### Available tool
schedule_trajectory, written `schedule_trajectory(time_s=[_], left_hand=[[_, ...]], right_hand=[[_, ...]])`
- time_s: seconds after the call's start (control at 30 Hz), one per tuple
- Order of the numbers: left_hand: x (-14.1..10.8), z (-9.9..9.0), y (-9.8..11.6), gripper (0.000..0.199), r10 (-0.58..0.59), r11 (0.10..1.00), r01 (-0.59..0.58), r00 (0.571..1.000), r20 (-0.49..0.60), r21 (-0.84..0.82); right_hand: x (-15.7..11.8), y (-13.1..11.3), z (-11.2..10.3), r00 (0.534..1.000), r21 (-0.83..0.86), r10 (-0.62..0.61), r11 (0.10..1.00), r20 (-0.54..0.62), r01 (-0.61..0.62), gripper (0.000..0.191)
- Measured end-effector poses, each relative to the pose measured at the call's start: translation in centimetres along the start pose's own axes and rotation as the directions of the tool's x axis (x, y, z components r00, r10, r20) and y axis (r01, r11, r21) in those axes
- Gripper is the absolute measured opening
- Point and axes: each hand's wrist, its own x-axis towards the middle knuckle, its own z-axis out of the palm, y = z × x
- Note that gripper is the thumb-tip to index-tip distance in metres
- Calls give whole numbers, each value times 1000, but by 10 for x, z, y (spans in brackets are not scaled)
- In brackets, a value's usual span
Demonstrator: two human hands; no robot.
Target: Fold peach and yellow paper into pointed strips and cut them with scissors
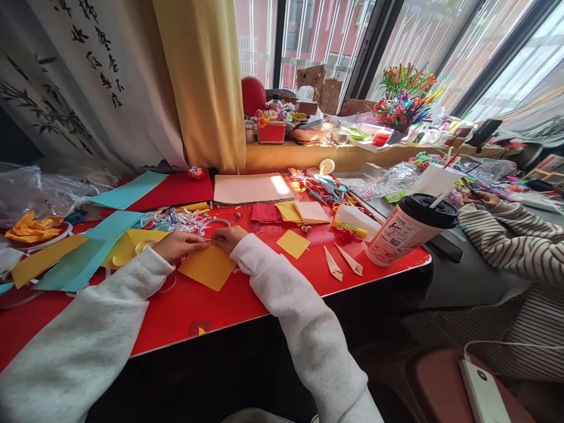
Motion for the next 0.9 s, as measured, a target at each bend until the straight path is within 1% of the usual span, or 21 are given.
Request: schedule_trajectory(time_s=[0.07,0.2,0.3,0.43,0.6,0.77,0.9], left_hand=[[0,1,0,48,-11,1000,10,1000,-19,-22],[2,2,-2,50,3,998,-3,1000,-5,-60],[2,1,-2,51,22,999,-22,1000,-6,-41],[0,0,2,50,40,999,-40,999,-11,-7],[1,1,-1,49,84,996,-84,996,-17,0],[4,1,-4,54,62,998,-62,998,-22,15],[3,1,-2,52,83,995,-81,996,-33,60]], right_hand=[[0,1,1,1000,-13,-2,1000,-28,2,14],[0,1,0,999,-34,-19,999,-44,18,10],[0,0,-1,999,-35,-19,999,-45,18,9],[-1,-1,-2,999,-36,-19,999,-50,17,12],[1,-2,-2,996,-113,-75,991,-45,70,9],[2,1,-1,993,-128,-109,986,-42,102,6],[0,1,-1,992,-149,-121,982,-39,114,10]])
